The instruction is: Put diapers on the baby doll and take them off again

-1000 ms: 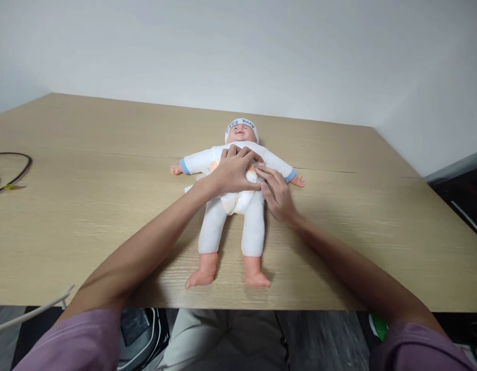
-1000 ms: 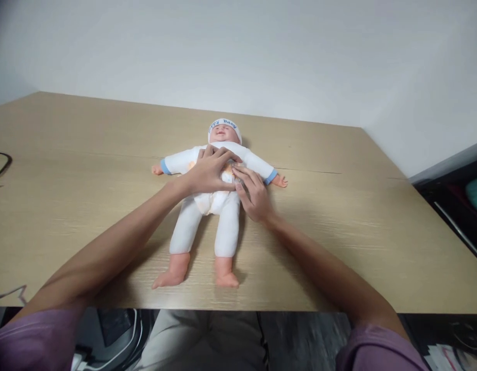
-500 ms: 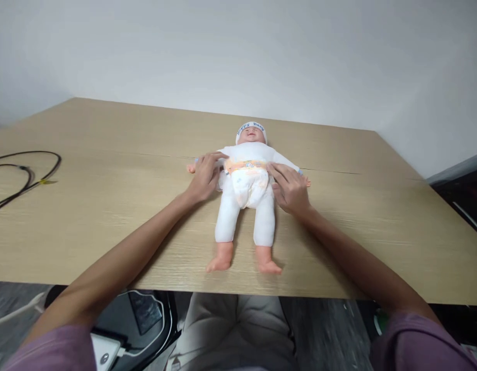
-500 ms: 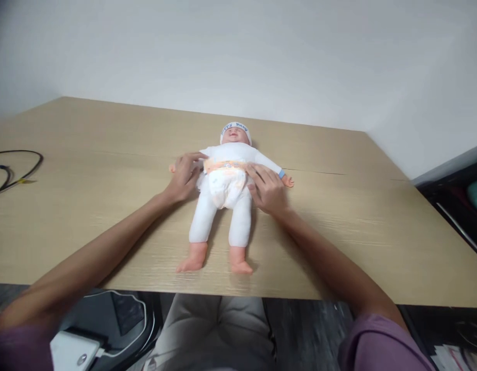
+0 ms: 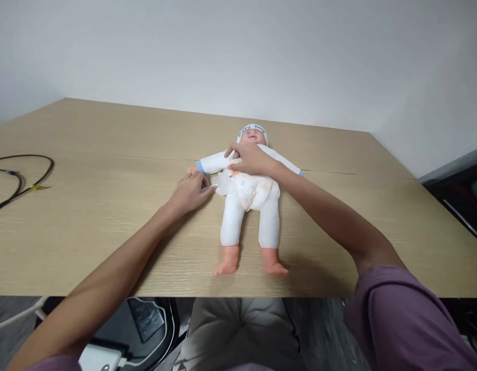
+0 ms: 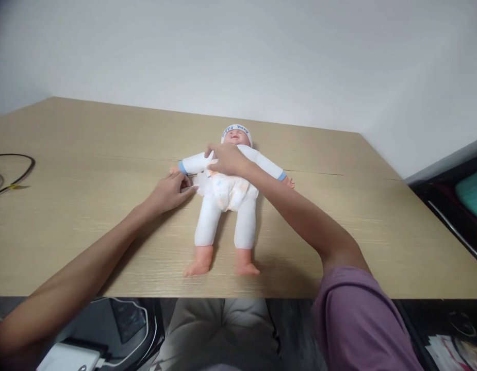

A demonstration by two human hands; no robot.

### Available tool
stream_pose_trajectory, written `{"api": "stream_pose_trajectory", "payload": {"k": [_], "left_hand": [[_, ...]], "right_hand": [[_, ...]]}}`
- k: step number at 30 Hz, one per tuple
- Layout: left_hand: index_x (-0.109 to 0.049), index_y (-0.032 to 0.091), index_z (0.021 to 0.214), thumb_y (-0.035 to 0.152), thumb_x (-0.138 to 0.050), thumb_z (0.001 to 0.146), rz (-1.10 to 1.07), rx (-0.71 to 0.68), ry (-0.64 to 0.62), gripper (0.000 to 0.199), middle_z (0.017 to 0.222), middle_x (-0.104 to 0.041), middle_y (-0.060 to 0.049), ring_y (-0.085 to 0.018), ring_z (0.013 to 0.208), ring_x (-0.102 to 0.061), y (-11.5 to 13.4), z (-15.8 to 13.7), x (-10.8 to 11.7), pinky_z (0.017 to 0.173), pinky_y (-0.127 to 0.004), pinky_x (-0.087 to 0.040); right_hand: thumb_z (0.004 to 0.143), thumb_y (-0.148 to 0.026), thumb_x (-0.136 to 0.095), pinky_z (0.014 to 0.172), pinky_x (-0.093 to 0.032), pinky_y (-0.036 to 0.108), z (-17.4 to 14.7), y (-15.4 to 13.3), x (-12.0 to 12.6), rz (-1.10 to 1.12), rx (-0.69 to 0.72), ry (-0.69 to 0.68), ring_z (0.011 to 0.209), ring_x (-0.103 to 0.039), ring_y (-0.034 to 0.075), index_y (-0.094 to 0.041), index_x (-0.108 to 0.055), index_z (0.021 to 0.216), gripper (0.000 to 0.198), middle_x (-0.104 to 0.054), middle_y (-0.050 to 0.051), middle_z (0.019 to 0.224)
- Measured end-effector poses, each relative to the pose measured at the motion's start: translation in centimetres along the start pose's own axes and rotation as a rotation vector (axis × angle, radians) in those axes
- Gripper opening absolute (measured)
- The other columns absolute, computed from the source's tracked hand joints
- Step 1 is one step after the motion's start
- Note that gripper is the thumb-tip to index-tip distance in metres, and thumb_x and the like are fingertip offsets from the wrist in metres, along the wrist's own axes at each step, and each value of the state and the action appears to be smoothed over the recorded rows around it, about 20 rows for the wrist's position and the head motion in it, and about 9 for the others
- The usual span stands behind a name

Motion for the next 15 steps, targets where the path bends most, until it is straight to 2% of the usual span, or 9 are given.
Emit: {"api": "stream_pose_trajectory", "payload": {"k": [3,5,6,8,10,13,15], "left_hand": [[-0.054,0.024,0.084,0.061,-0.057,0.097,-0.080,0.043,-0.017,0.039,0.094,-0.069,-0.011,-0.032,0.094,-0.062,-0.5,0.0,0.2,0.086,-0.044,-0.049],[-0.055,0.024,0.079,0.063,-0.057,0.098,-0.203,0.115,-0.044,0.044,0.083,-0.065,-0.007,-0.027,0.082,-0.058,-1.0,-0.1,0.3,0.076,-0.038,-0.044],[-0.055,0.023,0.077,0.065,-0.056,0.098,-0.288,0.145,-0.059,0.047,0.077,-0.061,-0.004,-0.024,0.077,-0.055,-1.1,-0.1,0.3,0.072,-0.035,-0.041],[-0.054,0.022,0.073,0.067,-0.058,0.099,-0.485,0.156,-0.068,0.052,0.070,-0.053,-0.001,-0.019,0.070,-0.048,-0.5,0.1,0.4,0.067,-0.032,-0.035],[-0.054,0.021,0.070,0.067,-0.062,0.097,-0.676,0.114,-0.021,0.053,0.068,-0.048,0.000,-0.016,0.067,-0.042,0.7,0.7,0.9,0.066,-0.031,-0.032],[-0.052,0.020,0.066,0.062,-0.066,0.093,-0.845,0.057,0.062,0.051,0.066,-0.045,0.001,-0.014,0.065,-0.040,2.8,1.8,1.6,0.065,-0.030,-0.031],[-0.049,0.020,0.065,0.057,-0.066,0.093,-0.854,0.048,0.090,0.049,0.067,-0.045,0.001,-0.014,0.065,-0.039,3.9,2.4,1.9,0.065,-0.029,-0.030]], "right_hand": [[0.093,-0.017,-0.076,0.101,-0.050,0.043,0.3,-1.0,0.5,-0.142,-0.023,0.068,0.115,-0.067,0.031,-0.017,-0.074,0.125,0.032,-0.078,0.010,0.116],[0.097,-0.017,-0.071,0.104,-0.050,0.045,-0.6,-2.5,1.3,-0.173,0.055,0.129,0.121,-0.065,0.033,-0.017,-0.075,0.124,0.027,-0.077,0.014,0.124],[0.101,-0.019,-0.068,0.106,-0.050,0.046,-1.2,-3.5,1.4,-0.156,0.136,0.118,0.120,-0.065,0.032,-0.017,-0.076,0.123,0.023,-0.077,0.014,0.126],[0.107,-0.027,-0.064,0.115,-0.048,0.049,-2.5,-5.3,0.7,-0.102,0.328,-0.005,0.116,-0.067,0.029,-0.021,-0.080,0.117,0.020,-0.079,0.009,0.122],[0.107,-0.031,-0.064,0.128,-0.037,0.056,-3.5,-6.2,-0.5,-0.100,0.437,-0.153,0.112,-0.069,0.026,-0.025,-0.084,0.106,0.021,-0.081,0.004,0.109],[0.108,-0.036,-0.062,0.137,-0.017,0.063,-3.7,-5.7,-1.3,-0.156,0.412,-0.225,0.109,-0.070,0.025,-0.026,-0.085,0.092,0.030,-0.079,0.001,0.090],[0.112,-0.039,-0.057,0.136,-0.018,0.062,-3.7,-5.5,-0.8,-0.115,0.391,-0.197,0.106,-0.071,0.024,-0.025,-0.084,0.092,0.037,-0.079,0.001,0.089]]}}
Point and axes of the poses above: each hand's wrist, its own z-axis towards the middle knuckle, its own x-axis out of the back of the hand, y = z × x, the point moved 9 cm from there along z, towards the middle knuckle
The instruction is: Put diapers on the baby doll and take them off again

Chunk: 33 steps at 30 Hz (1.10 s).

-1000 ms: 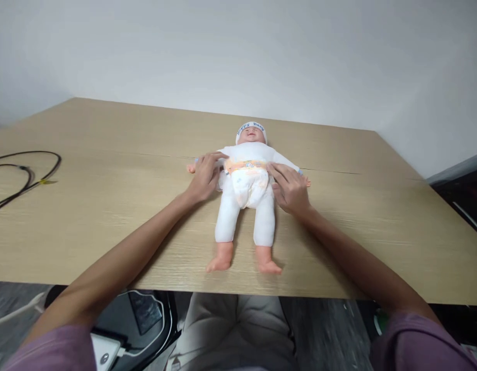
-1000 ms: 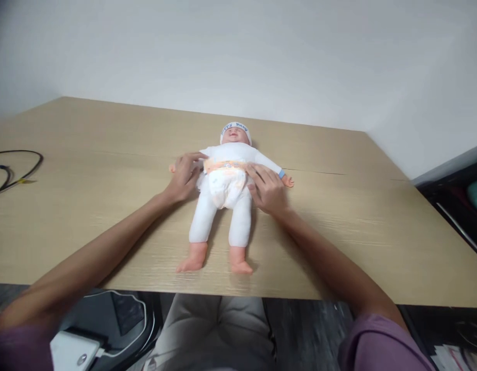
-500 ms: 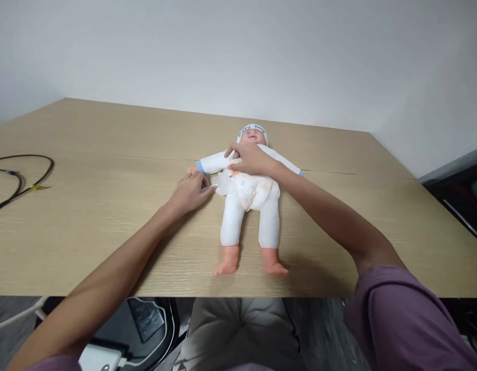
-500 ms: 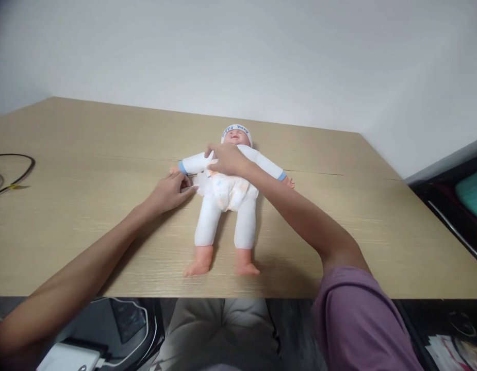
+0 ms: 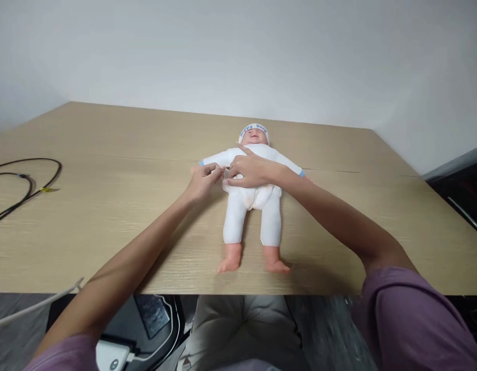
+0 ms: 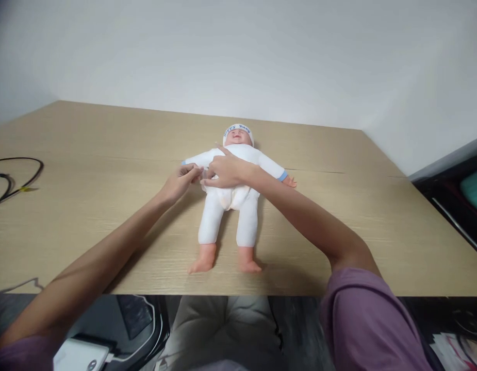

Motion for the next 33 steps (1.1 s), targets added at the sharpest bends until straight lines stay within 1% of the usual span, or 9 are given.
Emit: {"api": "stream_pose_trajectory", "payload": {"k": [2,5,7,11,16,20,27,30,33], "left_hand": [[-0.046,0.021,0.065,0.053,-0.064,0.094,0.050,0.002,0.029,0.047,0.066,-0.044,0.001,-0.014,0.065,-0.039,0.8,0.3,-0.2,0.064,-0.029,-0.029],[-0.048,0.020,0.065,0.051,-0.061,0.097,0.126,0.020,0.056,0.046,0.066,-0.047,0.001,-0.014,0.065,-0.040,1.6,0.6,-0.4,0.065,-0.029,-0.029],[-0.050,0.020,0.065,0.049,-0.060,0.099,0.148,0.024,0.048,0.046,0.066,-0.047,0.001,-0.013,0.064,-0.041,2.0,0.8,-1.0,0.064,-0.029,-0.029],[-0.051,0.020,0.066,0.048,-0.062,0.100,0.107,0.021,0.027,0.045,0.064,-0.048,0.001,-0.013,0.062,-0.040,2.5,1.7,-3.1,0.062,-0.029,-0.028],[-0.055,0.019,0.066,0.067,-0.051,0.108,0.011,-0.027,0.050,0.064,0.066,-0.048,-0.001,-0.016,0.066,-0.045,2.7,2.4,-4.7,0.066,-0.032,-0.035],[-0.053,0.020,0.072,0.075,-0.050,0.108,-0.010,-0.098,0.005,0.066,0.070,-0.047,-0.001,-0.016,0.069,-0.043,2.3,2.0,-4.8,0.067,-0.032,-0.035],[-0.056,0.022,0.103,0.060,-0.083,0.096,-0.132,-0.101,-0.027,0.047,0.077,-0.049,0.005,-0.013,0.067,-0.041,0.9,1.4,-4.5,0.062,-0.027,-0.031],[-0.064,0.023,0.117,0.058,-0.083,0.097,-0.147,-0.114,-0.048,0.045,0.075,-0.049,0.005,-0.012,0.064,-0.041,0.8,1.1,-4.6,0.060,-0.027,-0.030],[-0.070,0.022,0.111,0.061,-0.079,0.101,-0.168,-0.145,-0.033,0.042,0.078,-0.051,0.002,-0.013,0.067,-0.043,0.8,1.0,-4.4,0.061,-0.027,-0.030]], "right_hand": [[0.113,-0.039,-0.053,0.131,-0.028,0.058,-0.9,0.5,1.8,0.040,-0.055,0.183,0.107,-0.069,0.025,-0.023,-0.082,0.097,0.037,-0.080,0.004,0.100],[0.111,-0.034,-0.051,0.114,-0.043,0.049,-4.5,2.3,4.9,0.006,-0.266,0.603,0.112,-0.065,0.028,-0.020,-0.075,0.100,0.030,-0.078,0.009,0.107],[0.108,-0.032,-0.053,0.097,-0.047,0.042,-6.7,3.4,4.8,0.030,-0.367,0.711,0.102,-0.064,0.027,-0.021,-0.069,0.096,0.022,-0.074,0.008,0.098],[0.107,-0.038,-0.055,0.077,-0.041,0.035,-7.3,5.1,2.2,0.294,-0.376,0.613,0.077,-0.056,0.019,-0.023,-0.059,0.090,0.023,-0.065,0.000,0.085],[0.109,-0.053,-0.054,0.079,-0.040,0.034,-6.9,5.8,1.2,0.500,-0.359,0.606,0.081,-0.055,0.019,-0.023,-0.057,0.084,0.039,-0.061,-0.001,0.083],[0.105,-0.056,-0.064,0.079,-0.040,0.035,-6.6,5.4,0.9,0.453,-0.408,0.613,0.081,-0.054,0.019,-0.023,-0.059,0.081,0.041,-0.061,0.000,0.084],[0.097,-0.036,-0.066,0.079,-0.039,0.035,-6.2,5.4,0.4,0.360,-0.499,0.587,0.083,-0.050,0.021,-0.023,-0.053,0.078,0.026,-0.057,0.001,0.083],[0.095,-0.032,-0.064,0.080,-0.039,0.035,-6.3,5.5,0.4,0.409,-0.494,0.600,0.084,-0.051,0.021,-0.024,-0.053,0.078,0.022,-0.057,0.001,0.083],[0.091,-0.028,-0.062,0.081,-0.039,0.036,-6.5,5.8,0.3,0.449,-0.507,0.606,0.084,-0.051,0.021,-0.024,-0.052,0.075,0.020,-0.057,0.000,0.082]]}}
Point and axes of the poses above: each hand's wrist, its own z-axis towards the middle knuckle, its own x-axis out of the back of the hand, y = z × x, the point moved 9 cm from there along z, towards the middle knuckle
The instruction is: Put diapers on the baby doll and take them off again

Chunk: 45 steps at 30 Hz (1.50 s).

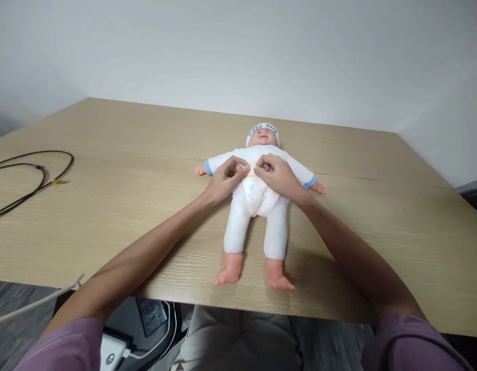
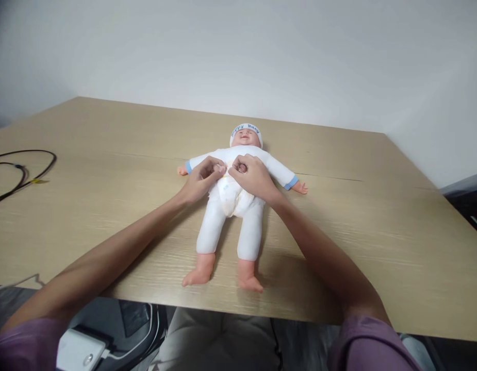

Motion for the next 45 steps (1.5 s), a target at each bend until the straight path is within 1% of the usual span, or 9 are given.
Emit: {"api": "stream_pose_trajectory", "payload": {"k": [10,13,16,22,25,28,32,38,45], "left_hand": [[-0.071,0.023,0.116,0.054,-0.084,0.094,-0.033,0.057,-0.005,0.040,0.075,-0.048,0.004,-0.013,0.064,-0.040,-0.3,0.3,-0.1,0.059,-0.027,-0.029],[-0.071,0.025,0.126,0.046,-0.081,0.097,0.099,0.003,0.058,0.037,0.079,-0.052,0.004,-0.013,0.066,-0.041,1.4,-0.4,0.0,0.063,-0.027,-0.033],[-0.078,0.023,0.113,0.043,-0.070,0.105,0.312,-0.116,0.074,0.023,0.089,-0.061,-0.001,-0.015,0.074,-0.049,3.1,-0.8,-0.2,0.071,-0.029,-0.039],[-0.080,0.024,0.120,0.040,-0.054,0.114,0.648,-0.256,-0.061,0.032,0.092,-0.060,-0.004,-0.021,0.085,-0.057,5.4,-2.1,-1.0,0.084,-0.036,-0.041],[-0.075,0.024,0.124,0.042,-0.056,0.114,0.624,-0.255,-0.076,0.028,0.099,-0.064,-0.005,-0.023,0.093,-0.061,7.8,-5.4,-1.5,0.086,-0.037,-0.043],[-0.069,0.023,0.115,0.044,-0.061,0.112,0.575,-0.188,-0.213,0.022,0.100,-0.070,-0.005,-0.022,0.090,-0.063,8.6,-9.3,-3.1,0.083,-0.036,-0.045],[-0.068,0.024,0.103,0.047,-0.062,0.110,0.720,-0.080,-0.315,0.025,0.100,-0.073,-0.006,-0.026,0.093,-0.064,7.0,-11.7,-3.6,0.088,-0.040,-0.045],[-0.059,0.023,0.097,0.067,-0.068,0.105,0.925,0.004,-0.148,0.046,0.090,-0.074,-0.006,-0.026,0.077,-0.063,4.9,-9.8,-3.3,0.085,-0.040,-0.040],[-0.061,0.023,0.122,0.048,-0.062,0.113,1.060,-0.035,-0.088,0.027,0.083,-0.074,-0.005,-0.027,0.074,-0.064,3.9,-9.3,-4.8,0.082,-0.039,-0.037]], "right_hand": [[0.089,-0.032,-0.064,0.082,-0.040,0.036,-0.1,0.2,0.1,0.007,-0.013,-0.003,0.084,-0.053,0.020,-0.023,-0.058,0.076,0.018,-0.058,-0.001,0.084],[0.089,-0.034,-0.067,0.084,-0.041,0.037,-0.4,0.1,0.1,-0.026,0.026,0.056,0.087,-0.055,0.021,-0.024,-0.055,0.081,0.018,-0.060,0.000,0.086],[0.087,-0.029,-0.069,0.086,-0.045,0.036,-0.7,0.2,0.5,-0.012,0.069,0.131,0.090,-0.058,0.023,-0.025,-0.054,0.097,0.018,-0.063,0.001,0.093],[0.097,-0.019,-0.060,0.102,-0.047,0.046,-5.5,-3.8,2.2,-0.221,0.199,0.290,0.104,-0.062,0.030,-0.025,-0.058,0.106,0.011,-0.073,0.008,0.109],[0.105,-0.022,-0.057,0.099,-0.051,0.045,-10.7,-6.8,1.4,-0.240,0.314,0.163,0.105,-0.066,0.029,-0.025,-0.063,0.110,0.008,-0.075,0.009,0.109],[0.112,-0.024,-0.053,0.088,-0.053,0.039,-15.4,-7.5,-1.0,-0.256,0.356,-0.142,0.095,-0.069,0.026,-0.025,-0.068,0.105,0.017,-0.076,0.007,0.099],[0.109,-0.024,-0.057,0.087,-0.051,0.038,-16.9,-4.6,-1.1,-0.309,0.232,-0.279,0.096,-0.072,0.026,-0.023,-0.071,0.100,0.017,-0.079,0.008,0.098],[0.109,-0.046,-0.067,0.065,-0.033,0.034,-14.4,-0.4,1.4,-0.509,-0.152,-0.086,0.068,-0.069,0.026,-0.023,-0.074,0.108,0.024,-0.074,0.003,0.072],[0.115,-0.050,-0.057,0.061,-0.028,0.036,-14.3,-1.0,-1.3,-0.701,-0.161,-0.031,0.070,-0.071,0.029,-0.021,-0.076,0.121,0.035,-0.078,0.013,0.083]]}}
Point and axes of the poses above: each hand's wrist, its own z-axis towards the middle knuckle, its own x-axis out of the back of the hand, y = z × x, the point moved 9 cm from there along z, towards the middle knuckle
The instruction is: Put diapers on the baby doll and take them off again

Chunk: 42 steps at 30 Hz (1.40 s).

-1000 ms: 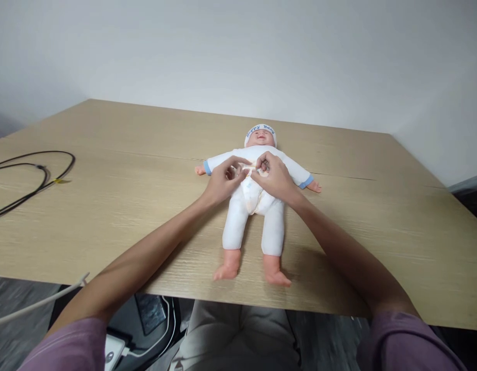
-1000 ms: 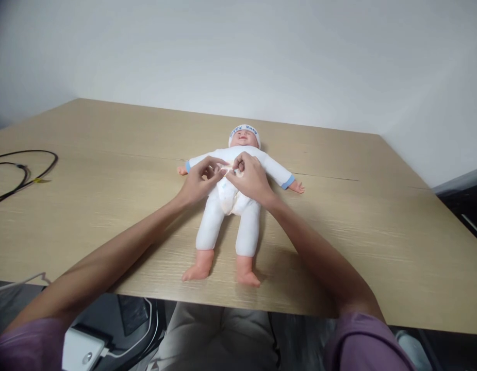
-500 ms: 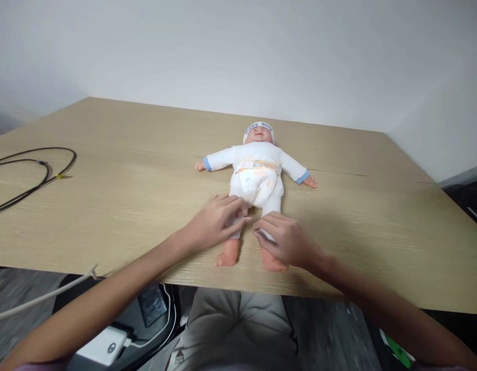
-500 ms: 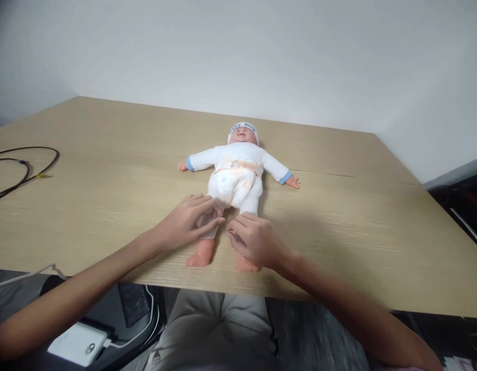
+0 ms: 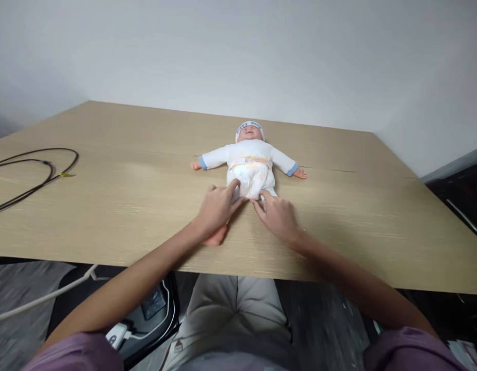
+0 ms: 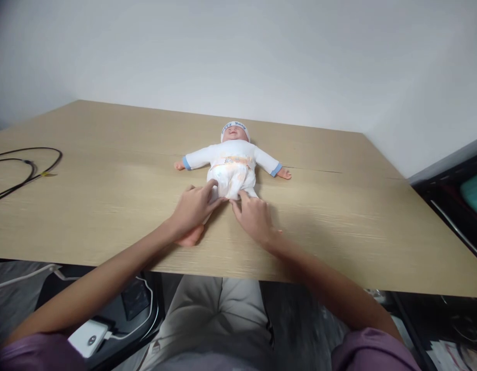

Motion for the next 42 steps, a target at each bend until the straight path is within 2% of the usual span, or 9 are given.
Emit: {"api": "stream_pose_trajectory", "payload": {"k": [2,6,12,20,25,30,34,38,42], "left_hand": [[-0.061,0.023,0.124,0.042,-0.063,0.112,-0.027,-0.027,0.027,0.022,0.090,-0.074,-0.007,-0.029,0.083,-0.066,0.0,-0.1,0.1,0.082,-0.038,-0.038],[-0.061,0.022,0.102,0.037,-0.071,0.106,-0.233,-0.070,0.063,0.018,0.100,-0.071,-0.008,-0.028,0.093,-0.064,-0.1,0.0,0.3,0.082,-0.037,-0.045],[-0.066,0.022,0.115,0.030,-0.065,0.105,-0.461,-0.107,0.091,0.012,0.139,-0.067,-0.014,-0.031,0.127,-0.064,-0.1,0.1,0.8,0.111,-0.045,-0.050],[-0.064,0.023,0.106,0.026,-0.066,0.102,-0.481,-0.050,0.042,0.006,0.107,-0.071,-0.008,-0.027,0.102,-0.061,-1.0,0.1,-0.1,0.094,-0.040,-0.047],[-0.065,0.021,0.104,0.040,-0.075,0.100,-0.540,-0.001,0.037,0.022,0.102,-0.068,-0.005,-0.025,0.096,-0.060,-1.0,0.1,0.1,0.085,-0.036,-0.045],[-0.063,0.021,0.106,0.048,-0.076,0.099,-0.606,0.108,0.058,0.031,0.095,-0.065,-0.003,-0.021,0.087,-0.056,-1.9,0.1,-0.2,0.078,-0.032,-0.042],[-0.056,0.022,0.112,0.047,-0.082,0.093,-0.788,0.165,0.104,0.041,0.105,-0.065,-0.003,-0.019,0.091,-0.059,-3.1,0.1,-1.0,0.084,-0.032,-0.046],[-0.049,0.023,0.120,0.047,-0.093,0.082,-0.990,0.274,0.153,0.062,0.113,-0.069,-0.004,-0.020,0.099,-0.068,-4.5,-0.2,-1.9,0.089,-0.033,-0.052],[-0.064,0.021,0.113,0.048,-0.099,0.076,-0.907,0.375,0.196,0.058,0.111,-0.075,-0.006,-0.025,0.105,-0.074,-5.4,-0.9,-1.8,0.098,-0.038,-0.055]], "right_hand": [[0.116,-0.046,-0.054,0.061,-0.028,0.036,0.0,0.1,-0.2,-0.003,0.004,-0.012,0.072,-0.070,0.028,-0.022,-0.076,0.118,0.033,-0.079,0.013,0.088],[0.115,-0.038,-0.056,0.064,-0.035,0.036,-0.2,0.0,0.3,0.106,0.078,0.019,0.082,-0.071,0.027,-0.022,-0.077,0.112,0.027,-0.078,0.011,0.103],[0.111,-0.033,-0.059,0.069,-0.047,0.038,-0.8,0.2,0.7,0.193,0.119,0.074,0.093,-0.073,0.028,-0.024,-0.077,0.123,0.024,-0.075,0.010,0.129],[0.105,-0.018,-0.057,0.090,-0.057,0.044,-1.0,0.2,0.2,0.235,0.187,-0.038,0.119,-0.073,0.034,-0.023,-0.071,0.135,0.034,-0.069,0.010,0.153],[0.102,-0.017,-0.058,0.093,-0.054,0.042,-0.5,0.0,0.0,0.276,0.187,-0.091,0.122,-0.073,0.034,-0.021,-0.068,0.133,0.033,-0.074,0.013,0.142],[0.099,-0.032,-0.066,0.082,-0.049,0.040,0.4,1.3,-0.5,0.393,0.025,-0.073,0.099,-0.075,0.034,-0.025,-0.063,0.122,0.024,-0.080,0.009,0.113],[0.094,-0.044,-0.072,0.077,-0.047,0.037,0.6,2.2,-0.2,0.602,-0.071,0.049,0.092,-0.073,0.030,-0.027,-0.053,0.116,0.034,-0.078,0.007,0.111],[0.090,-0.051,-0.079,0.069,-0.045,0.033,0.2,3.3,0.0,0.776,-0.181,0.126,0.068,-0.064,0.020,-0.027,-0.053,0.114,0.043,-0.079,0.003,0.105],[0.090,-0.060,-0.083,0.068,-0.045,0.033,-0.4,4.2,0.5,0.787,-0.255,0.177,0.058,-0.056,0.016,-0.025,-0.060,0.109,0.046,-0.082,0.002,0.098]]}}
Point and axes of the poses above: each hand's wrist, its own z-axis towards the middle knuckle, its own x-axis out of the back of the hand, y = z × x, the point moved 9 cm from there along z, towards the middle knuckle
